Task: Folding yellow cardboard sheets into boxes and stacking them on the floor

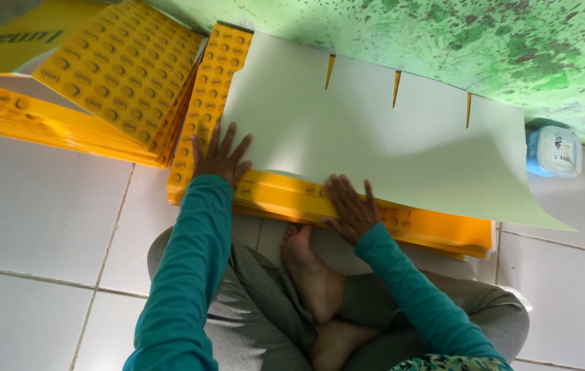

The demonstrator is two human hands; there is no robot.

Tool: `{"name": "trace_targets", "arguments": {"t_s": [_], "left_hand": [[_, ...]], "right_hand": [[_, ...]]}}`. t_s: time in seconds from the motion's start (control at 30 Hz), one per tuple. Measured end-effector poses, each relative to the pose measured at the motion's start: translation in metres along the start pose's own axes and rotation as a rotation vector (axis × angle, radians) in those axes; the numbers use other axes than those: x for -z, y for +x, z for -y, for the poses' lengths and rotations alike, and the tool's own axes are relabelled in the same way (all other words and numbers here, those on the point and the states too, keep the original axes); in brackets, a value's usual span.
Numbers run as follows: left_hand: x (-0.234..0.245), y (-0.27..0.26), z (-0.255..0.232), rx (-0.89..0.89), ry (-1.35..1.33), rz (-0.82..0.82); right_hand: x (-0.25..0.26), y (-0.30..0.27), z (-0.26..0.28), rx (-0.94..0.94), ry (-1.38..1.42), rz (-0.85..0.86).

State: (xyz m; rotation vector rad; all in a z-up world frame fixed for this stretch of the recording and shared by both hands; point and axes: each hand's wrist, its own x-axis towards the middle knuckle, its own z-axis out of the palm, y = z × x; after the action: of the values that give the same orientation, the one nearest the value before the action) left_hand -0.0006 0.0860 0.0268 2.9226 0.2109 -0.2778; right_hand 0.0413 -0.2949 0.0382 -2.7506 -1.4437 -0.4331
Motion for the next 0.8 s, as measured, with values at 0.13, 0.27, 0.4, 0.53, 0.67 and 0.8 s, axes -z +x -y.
{"name": "trace_targets", "arguments": {"t_s": [0.13, 0.27, 0.4, 0.53, 0.67, 0.8], "left_hand": [[-0.003, 0.001, 0.001, 0.004, 0.033, 0.020], [0.000, 0.000, -0.005, 0.042, 0.076, -0.003], [-0.011, 0.001, -0.020, 0.121, 0.141, 0.012], [-0.051, 0.011, -0.081, 0.052, 0.126, -0.254], [-0.080, 0.018, -0.185, -0.200, -0.068, -0.417], [-0.055, 0.001, -0.224, -0.241, -0.127, -0.193]], "right_hand": [[0.003, -0.037, -0.041, -0.043, -0.050, 0.042], [0.005, -0.062, -0.065, -0.106, -0.054, 0.084], [0.004, -0.066, -0.063, -0.169, -0.003, 0.102], [0.001, -0.060, -0.046, -0.253, -0.049, 0.071], [-0.002, -0.058, -0.040, -0.293, 0.000, 0.103], [-0.005, -0.064, -0.049, -0.278, 0.013, 0.134]]}}
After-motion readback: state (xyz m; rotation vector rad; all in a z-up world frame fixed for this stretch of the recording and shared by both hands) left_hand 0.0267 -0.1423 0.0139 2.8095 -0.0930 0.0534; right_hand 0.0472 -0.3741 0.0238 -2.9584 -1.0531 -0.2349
